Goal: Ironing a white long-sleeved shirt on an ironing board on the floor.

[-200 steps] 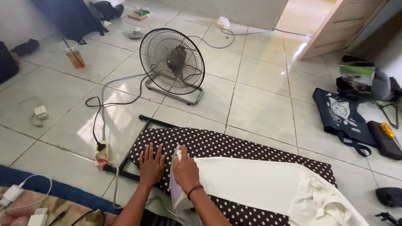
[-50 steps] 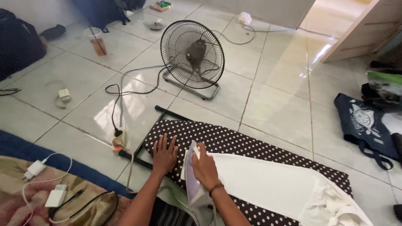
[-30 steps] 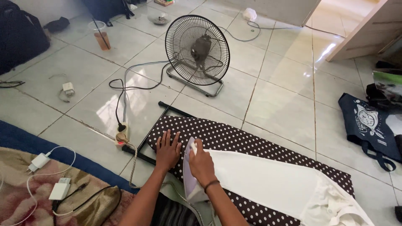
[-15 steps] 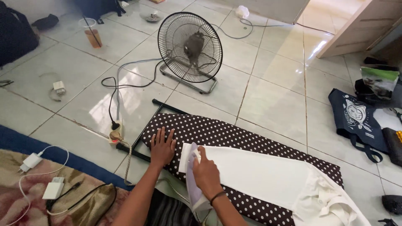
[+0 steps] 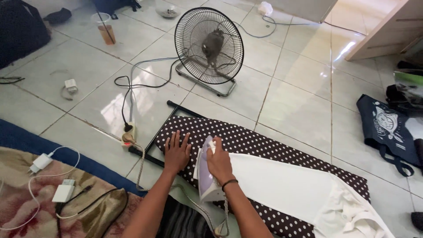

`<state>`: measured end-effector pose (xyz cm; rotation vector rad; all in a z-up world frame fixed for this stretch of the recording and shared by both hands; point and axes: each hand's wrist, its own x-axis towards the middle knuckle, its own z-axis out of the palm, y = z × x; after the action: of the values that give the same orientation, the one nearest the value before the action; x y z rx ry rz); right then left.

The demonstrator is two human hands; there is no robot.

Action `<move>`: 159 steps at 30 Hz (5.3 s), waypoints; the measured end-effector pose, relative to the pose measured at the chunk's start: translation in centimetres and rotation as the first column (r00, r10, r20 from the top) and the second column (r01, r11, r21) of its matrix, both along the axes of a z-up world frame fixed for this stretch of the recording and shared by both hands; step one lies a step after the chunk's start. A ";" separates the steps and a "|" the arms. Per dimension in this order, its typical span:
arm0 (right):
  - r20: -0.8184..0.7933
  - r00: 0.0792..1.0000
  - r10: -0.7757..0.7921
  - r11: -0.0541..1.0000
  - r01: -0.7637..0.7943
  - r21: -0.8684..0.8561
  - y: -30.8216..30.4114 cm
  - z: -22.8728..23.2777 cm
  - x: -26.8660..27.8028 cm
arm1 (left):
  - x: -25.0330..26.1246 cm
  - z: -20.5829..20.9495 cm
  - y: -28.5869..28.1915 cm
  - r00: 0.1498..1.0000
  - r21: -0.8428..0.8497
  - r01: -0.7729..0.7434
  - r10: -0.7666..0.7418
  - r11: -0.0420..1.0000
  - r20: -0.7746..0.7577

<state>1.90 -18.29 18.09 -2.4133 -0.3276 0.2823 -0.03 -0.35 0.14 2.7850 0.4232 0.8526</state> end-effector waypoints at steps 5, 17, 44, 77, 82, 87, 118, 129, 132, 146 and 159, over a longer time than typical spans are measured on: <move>0.007 0.997 0.083 0.995 -0.083 -0.055 -1.8 0.9 -3.1 | -0.2 0.1 0.0 1.000 -0.003 0.004 -0.004 1.000 -0.018; 0.105 0.993 0.044 0.982 -0.023 -0.187 -4.8 -0.9 0.1 | -0.1 0.3 0.1 0.998 -0.019 0.013 -0.014 1.000 -0.064; 0.105 0.994 0.014 0.994 -0.002 -0.114 -4.6 -0.6 0.8 | -0.3 2.8 -0.1 0.965 -0.204 0.013 -0.066 0.979 -0.252; 0.140 0.990 0.001 0.990 0.019 -0.137 -5.9 0.4 -2.1 | 0.6 1.1 1.0 0.935 -0.183 0.000 -0.065 0.983 -0.349; 0.002 0.999 -0.041 0.982 0.041 -0.186 -9.3 2.0 -3.5 | 0.6 4.7 -3.1 0.898 -0.294 -0.205 0.059 0.934 -0.437; 0.200 0.980 -0.012 0.978 0.053 -0.202 -15.3 -1.5 -2.9 | 1.7 1.0 -4.9 0.904 -0.101 -0.278 0.225 0.955 -0.363; 0.011 0.969 -0.248 0.941 0.244 -0.234 -22.2 1.7 -0.5 | 1.3 -0.9 -4.7 0.985 -0.120 -0.161 0.152 0.980 -0.084; 0.148 0.887 -0.437 0.837 0.461 -0.294 -30.0 0.7 3.6 | 1.0 -0.5 -4.9 0.991 -0.156 -0.136 0.132 0.978 -0.035; 0.190 0.886 -0.423 0.847 0.461 -0.265 -31.8 -0.1 5.3 | 0.7 0.0 -5.2 0.989 -0.158 -0.144 0.138 0.977 -0.046; 0.317 0.760 -0.568 0.736 0.641 -0.217 -39.2 -4.9 12.4 | 0.6 0.0 -5.1 0.989 -0.135 -0.144 0.141 0.980 -0.033; 0.146 0.789 -0.596 0.781 0.612 -0.122 -31.9 -0.8 -0.8 | 0.9 -0.9 -4.6 0.993 -0.159 -0.108 0.113 0.981 0.019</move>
<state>1.10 -50.16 17.25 -2.5482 0.4597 -0.1126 0.91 -4.94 -0.75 2.6221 0.6174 0.8411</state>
